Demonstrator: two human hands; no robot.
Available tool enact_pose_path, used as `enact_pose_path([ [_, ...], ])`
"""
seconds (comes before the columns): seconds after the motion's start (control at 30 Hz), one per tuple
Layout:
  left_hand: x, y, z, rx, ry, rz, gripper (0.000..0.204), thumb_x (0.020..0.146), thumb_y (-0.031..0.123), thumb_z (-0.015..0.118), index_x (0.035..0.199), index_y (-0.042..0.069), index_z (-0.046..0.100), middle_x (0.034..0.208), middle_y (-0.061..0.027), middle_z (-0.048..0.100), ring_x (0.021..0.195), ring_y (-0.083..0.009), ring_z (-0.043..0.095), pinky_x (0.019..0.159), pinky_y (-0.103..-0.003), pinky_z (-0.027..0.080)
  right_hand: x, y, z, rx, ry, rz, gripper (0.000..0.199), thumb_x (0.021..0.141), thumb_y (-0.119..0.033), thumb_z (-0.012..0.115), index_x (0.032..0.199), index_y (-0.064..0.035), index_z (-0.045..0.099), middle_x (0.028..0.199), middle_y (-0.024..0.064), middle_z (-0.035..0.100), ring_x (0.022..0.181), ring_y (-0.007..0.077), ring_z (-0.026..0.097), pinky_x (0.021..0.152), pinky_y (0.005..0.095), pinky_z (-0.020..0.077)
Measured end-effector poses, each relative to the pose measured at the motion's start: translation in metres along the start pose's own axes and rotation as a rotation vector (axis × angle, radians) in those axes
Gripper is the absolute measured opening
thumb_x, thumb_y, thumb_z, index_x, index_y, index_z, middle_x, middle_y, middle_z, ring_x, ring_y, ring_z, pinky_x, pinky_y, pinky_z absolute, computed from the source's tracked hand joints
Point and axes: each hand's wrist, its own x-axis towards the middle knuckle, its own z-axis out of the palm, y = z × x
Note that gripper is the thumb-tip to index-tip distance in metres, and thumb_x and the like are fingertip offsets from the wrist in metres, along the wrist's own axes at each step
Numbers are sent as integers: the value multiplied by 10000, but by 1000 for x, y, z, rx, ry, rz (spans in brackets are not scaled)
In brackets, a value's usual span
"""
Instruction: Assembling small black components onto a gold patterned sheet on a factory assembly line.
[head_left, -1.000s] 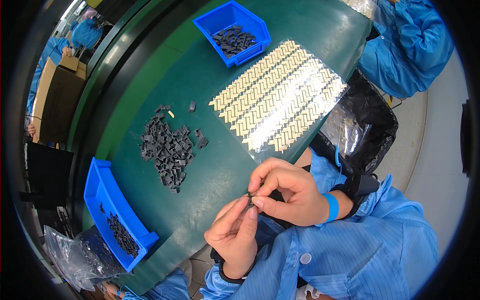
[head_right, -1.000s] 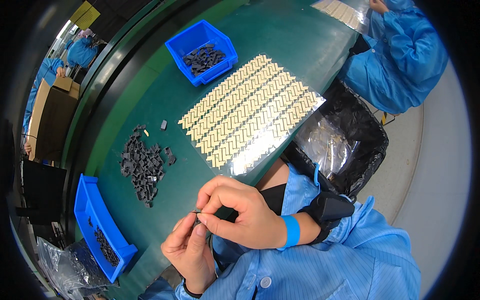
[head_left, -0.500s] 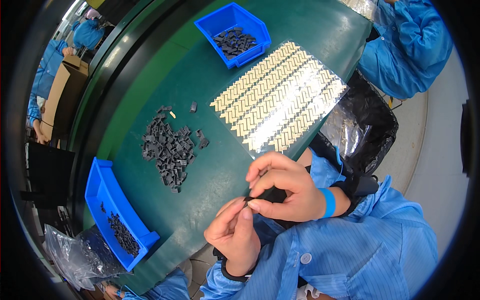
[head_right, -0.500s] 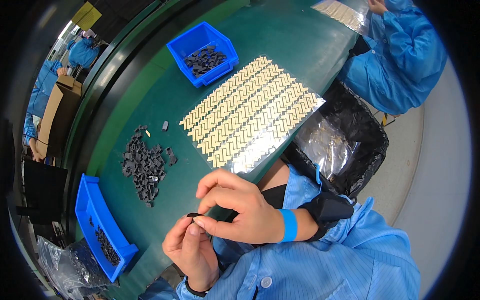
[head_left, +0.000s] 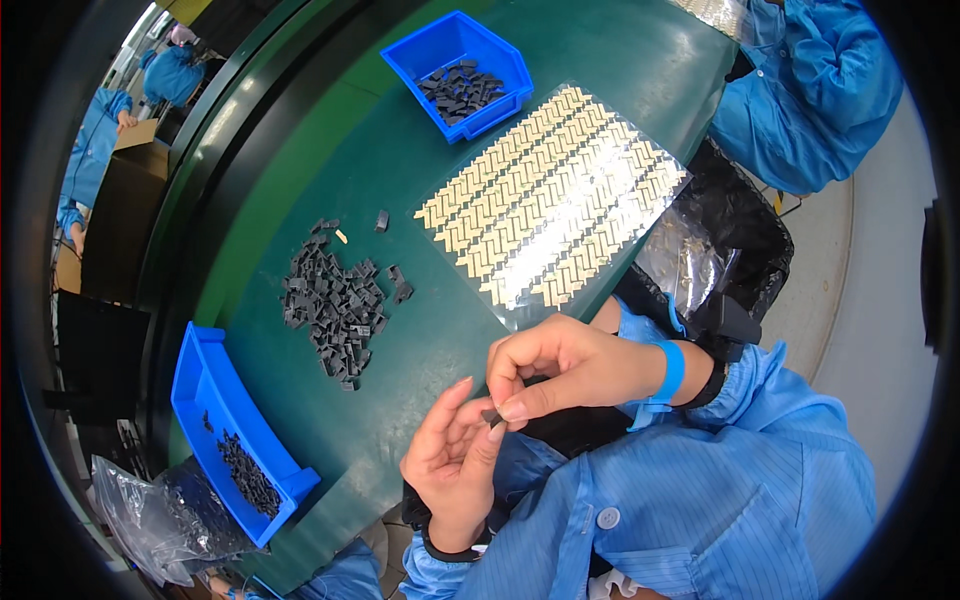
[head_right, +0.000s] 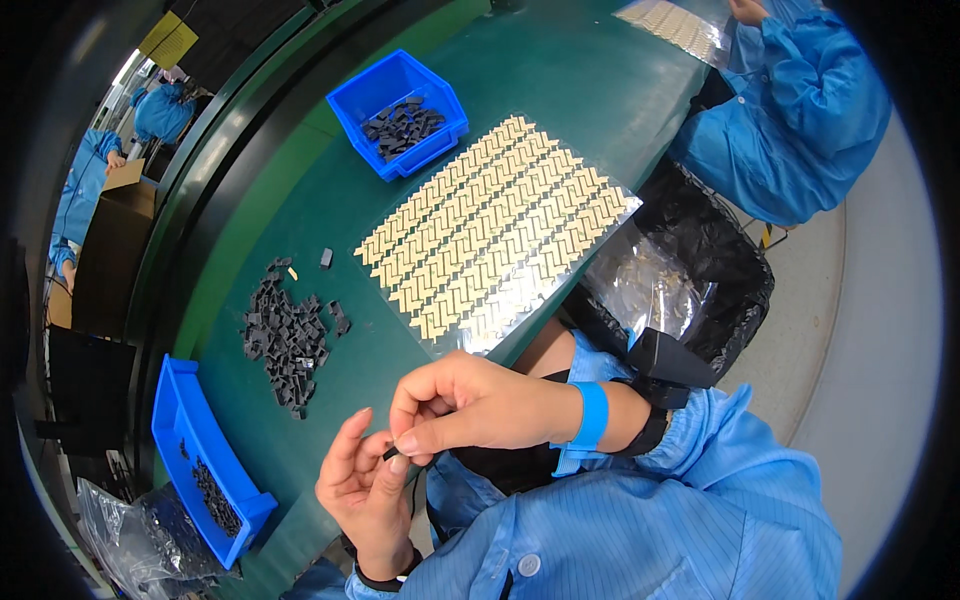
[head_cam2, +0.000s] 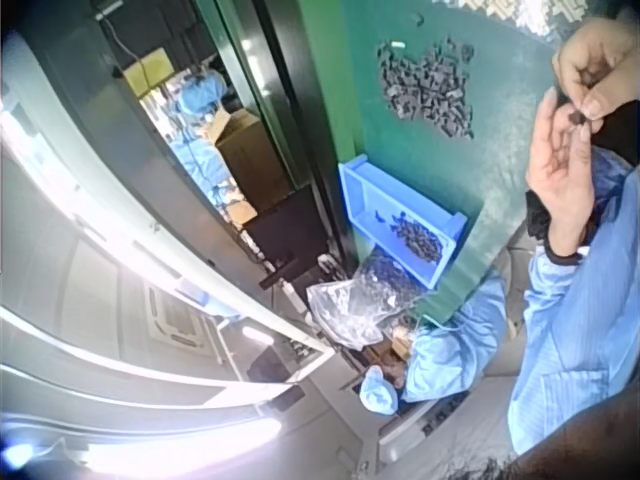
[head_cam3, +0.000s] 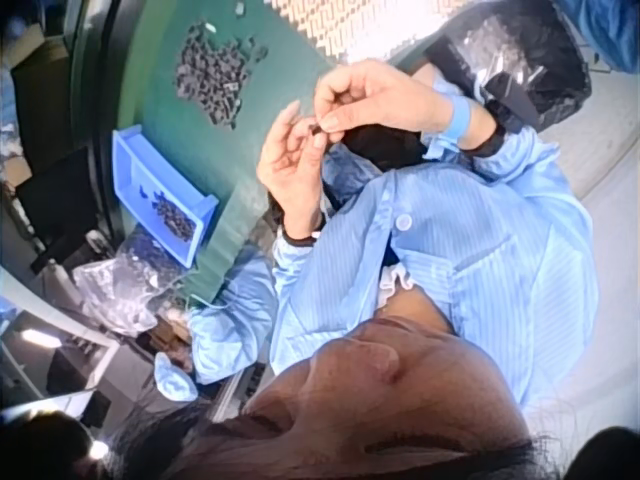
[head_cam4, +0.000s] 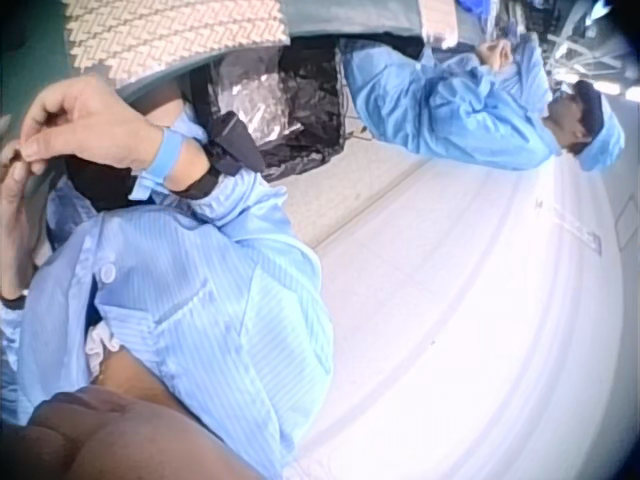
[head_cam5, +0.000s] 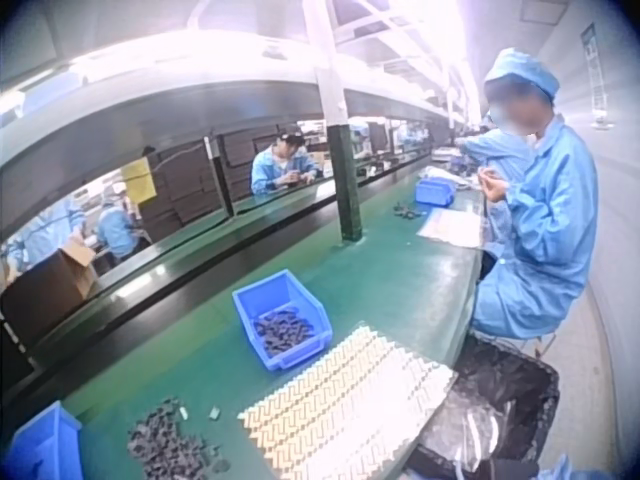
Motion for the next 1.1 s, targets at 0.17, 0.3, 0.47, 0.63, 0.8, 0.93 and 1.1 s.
enact_pose_path([
  [0.17, 9, 21, 1, 447, -153, 171, 465, 794, -45, 640, 1228, -69, 478, 936, -183, 658, 827, -180, 649, 741, -263, 523, 3, -10, 2, -371, -47, 58, 72, 784, -35, 602, 781, -15, 534, 655, -33, 479, 624, 44, 436, 564, 214, 363],
  [0.3, 9, 23, 3, 620, -227, 284, 439, 793, -90, 611, 1217, -65, 500, 932, -182, 664, 836, -222, 665, 771, -303, 527, 6, -15, 6, -615, -41, 26, 66, 760, -42, 582, 755, -23, 519, 631, -42, 466, 586, 42, 411, 516, 216, 336],
  [0.47, 6, 16, 2, 75, -137, 69, 346, 816, -72, 593, 1160, -53, 552, 963, -196, 649, 824, -257, 663, 755, -317, 532, 5, -25, 10, -134, -74, 174, 158, 854, -126, 621, 810, -22, 510, 650, -6, 513, 581, 48, 445, 509, 208, 341],
  [0.63, 3, 11, 11, -651, -72, -295, 221, 885, 41, 548, 1085, -48, 572, 934, -137, 616, 791, -159, 613, 683, -243, 543, 4, -12, 4, -360, -63, -117, 223, 887, -219, 599, 796, -44, 496, 660, 14, 530, 576, 71, 474, 503, 234, 363],
  [0.8, -1, -6, 8, -1108, -156, -552, 206, 910, 92, 528, 1081, -3, 592, 934, -96, 640, 811, -152, 606, 717, -275, 512, 17, 8, -16, -992, -23, -791, 284, 856, -285, 616, 737, -65, 482, 644, 38, 478, 530, 170, 471, 515, 299, 386],
  [0.93, -12, -6, -1, -915, -37, -490, 212, 899, 135, 557, 1077, 23, 587, 899, -122, 633, 732, -184, 609, 654, -288, 521, 16, 0, -23, -1370, -73, -967, 279, 814, -291, 632, 728, -68, 487, 642, 48, 428, 550, 209, 461, 528, 321, 383],
  [1.1, -13, 26, -80, 143, 518, 334, 135, 899, 139, 556, 900, 6, 530, 796, -68, 542, 704, -130, 558, 623, -227, 488, -4, -46, 3, -1402, 37, -1083, 138, 823, -168, 628, 837, -30, 616, 703, 58, 512, 551, 177, 489, 546, 321, 429],
])
